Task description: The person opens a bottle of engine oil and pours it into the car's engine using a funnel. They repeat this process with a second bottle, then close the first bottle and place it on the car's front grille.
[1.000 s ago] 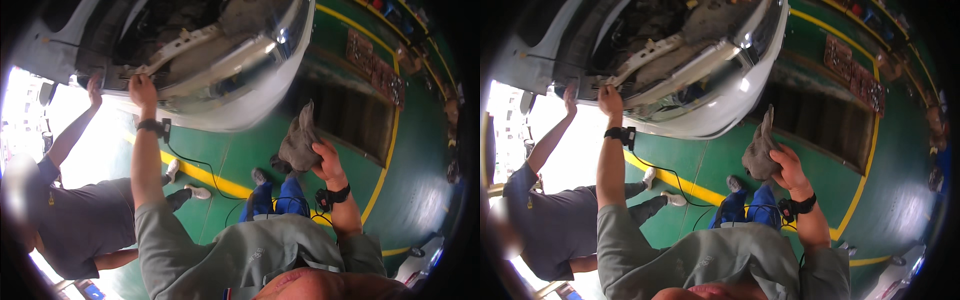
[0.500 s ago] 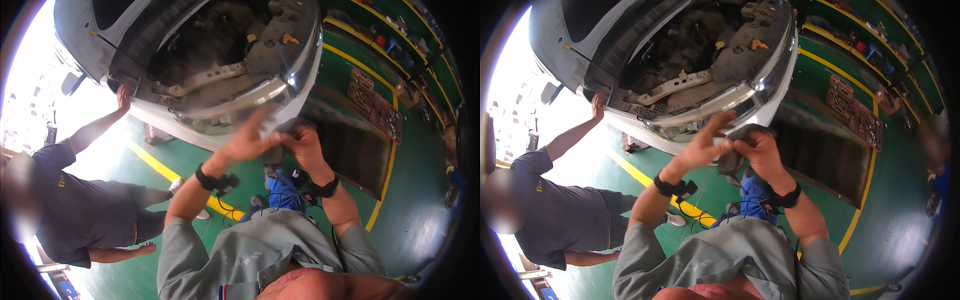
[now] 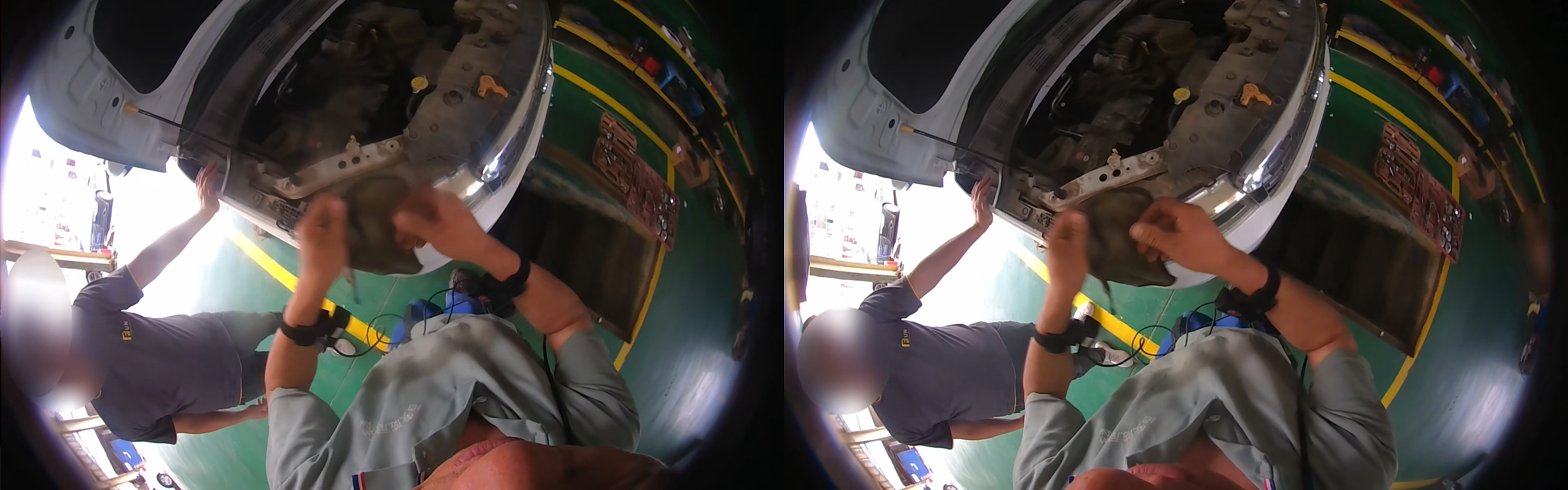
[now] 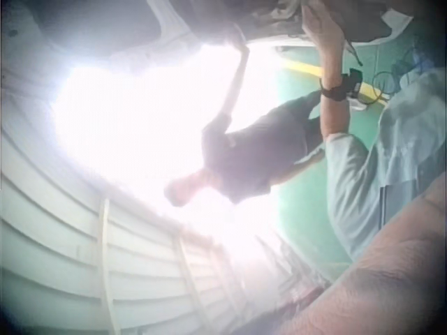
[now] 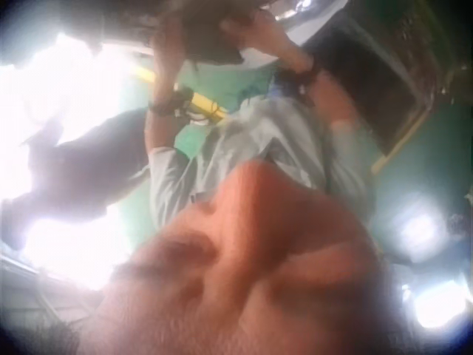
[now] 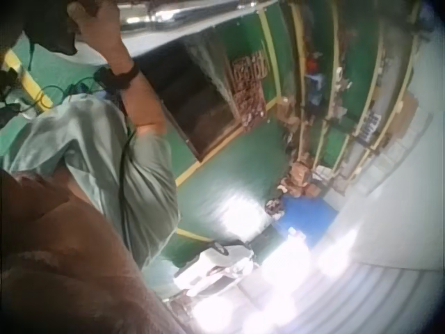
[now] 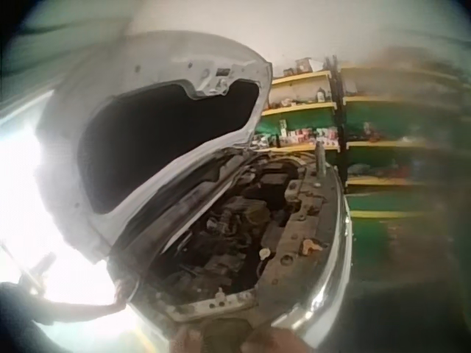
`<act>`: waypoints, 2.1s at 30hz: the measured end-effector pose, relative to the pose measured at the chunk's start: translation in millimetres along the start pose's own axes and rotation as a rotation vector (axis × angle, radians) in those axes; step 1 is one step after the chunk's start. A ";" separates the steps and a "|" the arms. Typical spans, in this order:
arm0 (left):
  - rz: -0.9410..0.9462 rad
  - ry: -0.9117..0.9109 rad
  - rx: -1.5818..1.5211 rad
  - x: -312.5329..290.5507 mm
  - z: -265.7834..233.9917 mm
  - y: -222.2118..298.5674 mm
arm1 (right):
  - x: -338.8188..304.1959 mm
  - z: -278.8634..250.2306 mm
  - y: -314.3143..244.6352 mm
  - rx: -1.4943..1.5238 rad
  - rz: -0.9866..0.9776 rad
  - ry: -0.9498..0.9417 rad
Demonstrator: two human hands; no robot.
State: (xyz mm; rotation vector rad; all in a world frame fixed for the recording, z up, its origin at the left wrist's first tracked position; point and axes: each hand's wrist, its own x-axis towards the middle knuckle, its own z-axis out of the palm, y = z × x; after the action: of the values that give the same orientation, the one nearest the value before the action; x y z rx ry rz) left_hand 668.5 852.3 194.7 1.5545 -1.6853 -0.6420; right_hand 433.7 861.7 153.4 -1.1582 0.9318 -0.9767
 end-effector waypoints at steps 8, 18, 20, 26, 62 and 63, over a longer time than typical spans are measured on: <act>0.440 0.573 0.258 105.2 -98.1 -43.4 | 68.3 -125.6 -107.0 -0.348 -0.278 0.388; 0.161 0.425 0.624 123.0 -62.5 -159.0 | 82.8 -24.5 -202.2 -0.620 -0.353 0.302; 0.160 0.344 0.567 121.7 -53.2 -168.6 | 74.5 -1.8 -222.3 -0.409 -0.242 0.192; 0.054 0.299 0.566 105.1 -51.4 -186.1 | 87.8 63.7 -220.0 -0.361 -0.210 -0.267; 0.126 0.228 0.522 115.4 -48.2 -182.6 | 112.0 22.5 -201.6 -0.778 -0.205 0.098; 0.194 0.259 0.525 118.2 -41.6 -181.7 | 111.8 9.5 -206.9 -0.782 -0.200 0.149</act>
State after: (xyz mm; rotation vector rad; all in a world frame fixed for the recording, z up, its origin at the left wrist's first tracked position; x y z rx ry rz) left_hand 813.6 715.9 99.8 1.7021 -1.8572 0.1165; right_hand 450.8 732.6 349.4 -1.8761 1.4012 -0.8817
